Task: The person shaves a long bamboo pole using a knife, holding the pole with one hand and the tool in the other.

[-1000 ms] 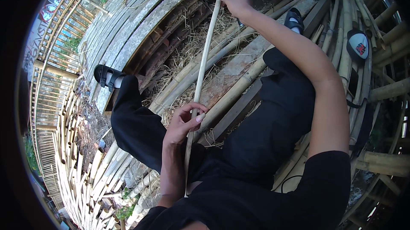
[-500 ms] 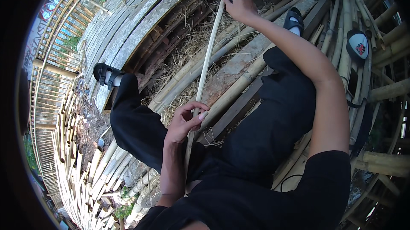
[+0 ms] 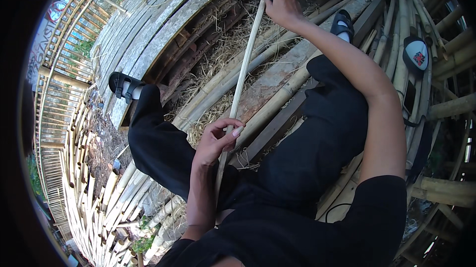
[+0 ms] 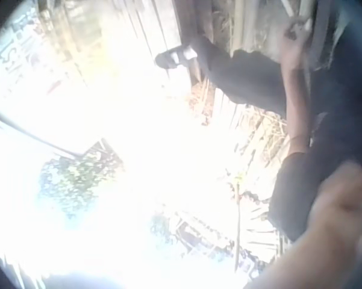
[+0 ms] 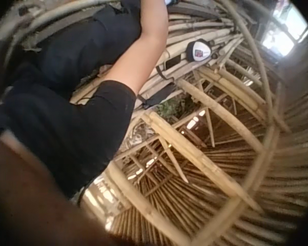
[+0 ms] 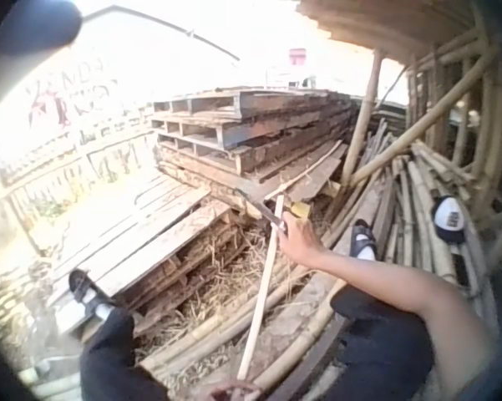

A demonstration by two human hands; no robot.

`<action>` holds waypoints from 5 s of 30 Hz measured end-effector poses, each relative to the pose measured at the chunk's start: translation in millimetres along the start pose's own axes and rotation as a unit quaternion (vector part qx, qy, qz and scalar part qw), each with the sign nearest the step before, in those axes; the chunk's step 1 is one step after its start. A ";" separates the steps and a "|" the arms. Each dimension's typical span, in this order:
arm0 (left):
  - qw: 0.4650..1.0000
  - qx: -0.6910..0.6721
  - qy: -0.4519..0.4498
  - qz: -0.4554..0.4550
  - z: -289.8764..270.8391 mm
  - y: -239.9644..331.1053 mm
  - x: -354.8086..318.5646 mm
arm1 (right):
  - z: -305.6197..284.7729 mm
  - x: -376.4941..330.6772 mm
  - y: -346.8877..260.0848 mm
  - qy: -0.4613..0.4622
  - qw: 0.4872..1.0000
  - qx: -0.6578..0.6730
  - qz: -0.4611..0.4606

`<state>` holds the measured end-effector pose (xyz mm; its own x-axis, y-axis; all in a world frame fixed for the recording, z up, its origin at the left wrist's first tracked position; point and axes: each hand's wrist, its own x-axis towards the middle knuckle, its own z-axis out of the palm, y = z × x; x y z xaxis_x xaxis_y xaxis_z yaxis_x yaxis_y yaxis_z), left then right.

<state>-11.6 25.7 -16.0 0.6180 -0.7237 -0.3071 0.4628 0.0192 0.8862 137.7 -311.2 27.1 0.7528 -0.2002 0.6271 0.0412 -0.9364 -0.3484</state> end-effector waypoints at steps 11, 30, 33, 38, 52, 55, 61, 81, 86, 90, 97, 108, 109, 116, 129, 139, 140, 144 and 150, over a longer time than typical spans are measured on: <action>0.995 0.072 0.060 0.033 -6.5 -5.3 1.5 | -17.9 20.7 25.1 0.086 0.993 0.002 0.085; 0.999 0.017 0.042 -0.002 -6.0 -0.1 -3.1 | -1.2 -8.5 -18.6 -0.224 0.972 0.030 -0.061; 0.999 0.019 0.031 0.011 -5.0 -0.4 -2.6 | 2.8 -8.8 -18.4 -0.208 0.975 0.032 -0.063; 0.997 0.054 0.041 0.025 -3.2 4.6 -8.6 | -1.2 -9.3 -36.5 -0.247 0.965 -0.015 -0.087; 0.996 0.009 0.064 0.054 -21.4 -25.0 -8.4 | -38.8 -8.7 -37.2 -0.177 0.976 -0.119 -0.053; 0.992 -0.015 0.098 0.074 -38.5 -26.1 -12.7 | -53.0 -10.2 -53.1 -0.182 0.972 -0.139 -0.056; 0.988 -0.041 0.112 0.101 -42.0 -21.9 -22.8 | -109.5 2.6 -44.5 -0.238 0.955 -0.171 -0.050; 0.937 -0.179 0.271 0.132 -69.4 -18.1 -33.7 | 23.3 -28.0 -40.0 -0.506 0.836 0.096 0.187; 0.926 -0.206 0.285 0.141 -77.3 -15.5 -45.8 | 46.8 31.5 -84.4 -0.334 0.938 0.071 0.065; 0.931 -0.214 0.265 0.131 -69.0 -13.3 -35.4 | 120.0 -14.7 -52.8 -0.374 0.926 0.047 0.004; 0.919 -0.228 0.295 0.130 -77.3 -9.6 -42.8 | 148.4 -18.0 -89.9 -0.230 0.962 0.101 0.106; 0.917 -0.221 0.313 0.112 -81.3 -11.6 -37.6 | 167.6 -11.1 -46.1 -0.226 0.967 0.105 0.049; 0.918 -0.211 0.319 0.106 -81.6 -12.6 -40.8 | 151.0 15.0 -60.7 -0.254 0.959 0.117 0.053; 0.920 -0.201 0.324 0.093 -81.9 -20.1 -35.5 | 117.8 11.1 -77.0 -0.164 0.978 0.049 0.116; 0.913 -0.181 0.362 0.042 -74.0 -23.2 -19.3 | 198.9 30.9 -73.2 -0.398 0.904 -0.080 0.136; 0.905 -0.195 0.375 0.044 -79.4 -32.4 -16.6 | 230.7 106.6 -104.1 -0.189 0.965 0.142 0.115; 0.909 -0.188 0.368 0.043 -77.1 -29.5 -16.8 | 232.1 116.3 -108.1 -0.161 0.966 0.139 0.146; 0.901 -0.195 0.385 0.048 -79.9 -33.3 -21.2 | 218.5 108.4 -115.3 -0.200 0.958 0.136 0.158; 0.907 -0.198 0.365 0.065 -80.2 -35.5 -25.3 | 183.7 55.1 -71.1 -0.384 0.904 -0.026 0.184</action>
<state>7.3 98.7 -67.5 0.8729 -0.0498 -0.4853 0.4585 0.4235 0.7813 297.0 -202.7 -41.5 0.9445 -0.2602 -0.2003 -0.3204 -0.8637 -0.3891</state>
